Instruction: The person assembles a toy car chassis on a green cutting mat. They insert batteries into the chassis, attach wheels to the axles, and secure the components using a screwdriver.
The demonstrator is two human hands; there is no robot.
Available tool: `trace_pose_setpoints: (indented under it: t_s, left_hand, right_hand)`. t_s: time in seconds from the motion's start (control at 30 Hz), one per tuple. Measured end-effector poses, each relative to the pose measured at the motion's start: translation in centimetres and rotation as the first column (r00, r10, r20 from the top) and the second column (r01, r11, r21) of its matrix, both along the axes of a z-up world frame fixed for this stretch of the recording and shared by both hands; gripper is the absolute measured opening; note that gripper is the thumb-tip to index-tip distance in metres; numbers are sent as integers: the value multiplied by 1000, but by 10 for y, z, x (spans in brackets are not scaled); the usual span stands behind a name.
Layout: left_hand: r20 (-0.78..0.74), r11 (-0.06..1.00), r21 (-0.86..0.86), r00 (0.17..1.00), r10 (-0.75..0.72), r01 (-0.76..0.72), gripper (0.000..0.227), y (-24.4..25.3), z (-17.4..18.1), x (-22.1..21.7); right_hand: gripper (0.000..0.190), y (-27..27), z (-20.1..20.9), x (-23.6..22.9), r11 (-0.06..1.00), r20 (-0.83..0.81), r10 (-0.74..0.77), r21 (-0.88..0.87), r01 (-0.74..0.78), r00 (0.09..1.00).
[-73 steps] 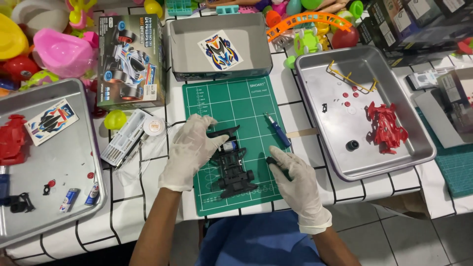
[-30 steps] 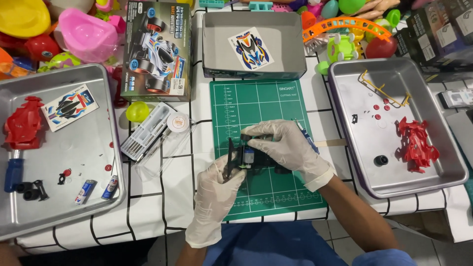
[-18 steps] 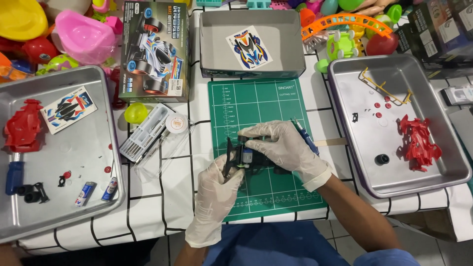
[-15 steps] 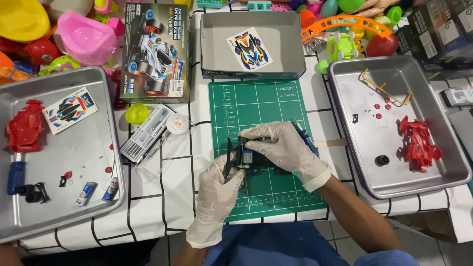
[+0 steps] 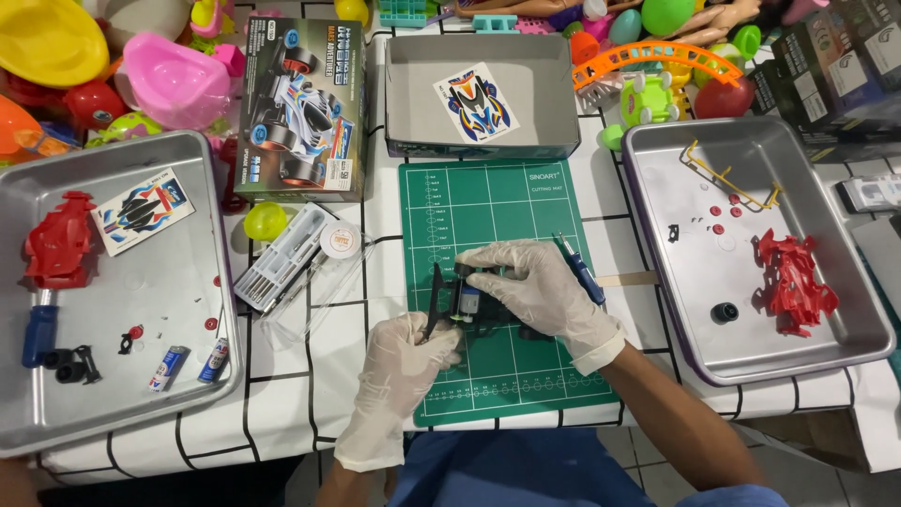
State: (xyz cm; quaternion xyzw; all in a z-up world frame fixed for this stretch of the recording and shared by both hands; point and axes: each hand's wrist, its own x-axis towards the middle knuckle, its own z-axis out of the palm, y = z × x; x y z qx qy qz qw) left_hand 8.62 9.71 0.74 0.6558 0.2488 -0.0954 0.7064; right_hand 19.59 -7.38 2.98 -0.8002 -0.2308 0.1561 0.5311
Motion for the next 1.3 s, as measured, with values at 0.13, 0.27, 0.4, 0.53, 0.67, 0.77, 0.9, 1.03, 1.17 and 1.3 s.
trace_pose_setpoints:
  t_s: [0.13,0.27,0.4,0.53,0.67,0.77,0.9,1.03,1.17,1.3]
  left_hand:
    - [-53,999,0,998,-34,34,48,5,-19,1]
    - [-2,982,112,988,-153,153,18,4,-9,1]
    - [-57,987,98,990,-126,131,12,0,-3,3]
    - [-121,990,77,987,-106,116,14,-2,-11,4]
    - [-69,995,39,994,-85,88,16,0,-18,3]
    - [-32,998,23,998,-58,59,13,-1,-25,-1]
    - [-24,996,41,997,-73,74,13,-1,-24,-2]
    - [-33,995,56,996,-83,85,14,0,-20,-2]
    - [-82,997,23,994,-68,70,15,-2,-18,-1]
    - [-62,997,45,996,-67,70,17,-2,-19,-1]
  right_hand:
    - [25,0,3,-1,1000,-7,-5,6,5,1000]
    - [26,-2,-1,-1,1000,-1,-12,17,12,1000]
    - [25,-2,2,0,1000,13,-10,7,10,1000]
    - [25,0,5,-2,1000,3,-8,16,8,1000]
    - [26,1,-1,-2,998,15,-36,56,35,999]
    - [26,1,-5,-2,996,-35,-64,54,66,997]
    - [26,1,-4,-2,996,-79,-55,59,60,995]
    - [24,0,-4,-1,998,-88,-58,25,60,994]
    - [24,-2,6,2,999,-146,-37,10,39,989]
    - [26,-2,8,3,999,-126,-24,-24,21,992]
